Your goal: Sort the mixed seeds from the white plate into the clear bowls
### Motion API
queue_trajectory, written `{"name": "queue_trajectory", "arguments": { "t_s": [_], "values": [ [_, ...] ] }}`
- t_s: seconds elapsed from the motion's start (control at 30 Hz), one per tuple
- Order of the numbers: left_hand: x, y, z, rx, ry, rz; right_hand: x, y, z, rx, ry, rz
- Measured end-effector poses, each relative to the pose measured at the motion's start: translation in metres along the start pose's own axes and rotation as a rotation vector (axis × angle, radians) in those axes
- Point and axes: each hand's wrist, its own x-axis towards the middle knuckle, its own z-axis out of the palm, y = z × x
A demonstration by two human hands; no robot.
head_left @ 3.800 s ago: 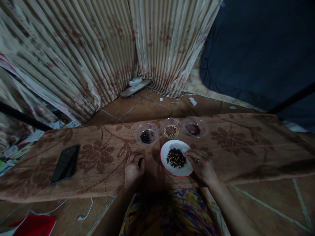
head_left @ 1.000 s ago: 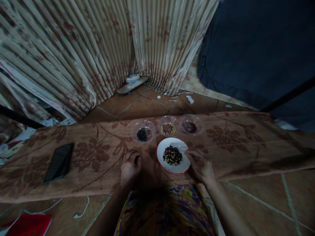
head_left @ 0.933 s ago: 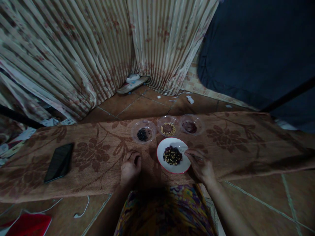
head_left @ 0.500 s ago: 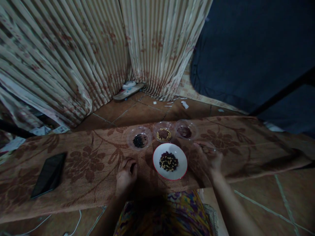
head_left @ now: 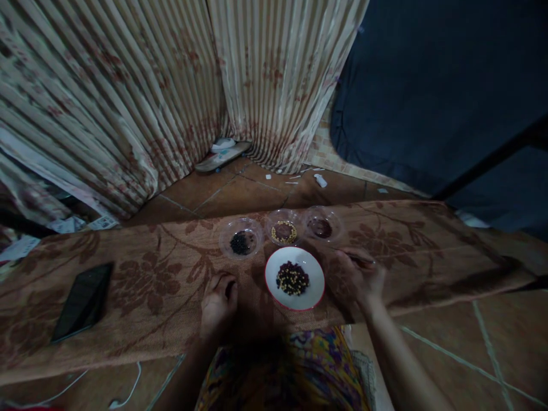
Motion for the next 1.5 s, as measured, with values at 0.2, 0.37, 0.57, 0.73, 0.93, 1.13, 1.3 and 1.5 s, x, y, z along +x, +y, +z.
{"name": "queue_trajectory", "arguments": {
  "t_s": [0.2,0.37,0.57,0.73,0.93,1.13,1.3,1.5],
  "values": [
    [-0.002,0.000,0.001,0.000,-0.028,-0.012,-0.028,-0.008,-0.005,-0.019,-0.312,0.030],
    [-0.003,-0.001,0.001,-0.002,-0.035,-0.005,-0.031,-0.012,-0.004,-0.078,-0.398,-0.066],
    [-0.002,-0.001,0.000,-0.001,-0.033,-0.005,-0.036,0.001,0.001,-0.092,-0.419,-0.053],
    [-0.002,0.001,0.000,0.002,-0.025,-0.008,-0.038,0.005,0.001,-0.083,-0.409,-0.053],
    [-0.001,0.002,-0.001,0.010,-0.013,0.000,-0.038,0.002,0.001,-0.075,-0.398,-0.071],
    [-0.002,0.003,-0.001,-0.002,-0.024,-0.016,-0.039,0.003,0.002,-0.058,-0.374,-0.067],
    [-0.003,0.003,-0.002,-0.010,-0.044,-0.026,-0.037,-0.004,0.001,-0.045,-0.357,-0.007],
    [-0.002,0.003,-0.002,-0.013,-0.028,-0.029,-0.031,-0.006,0.000,-0.044,-0.284,-0.011]
  ]
}}
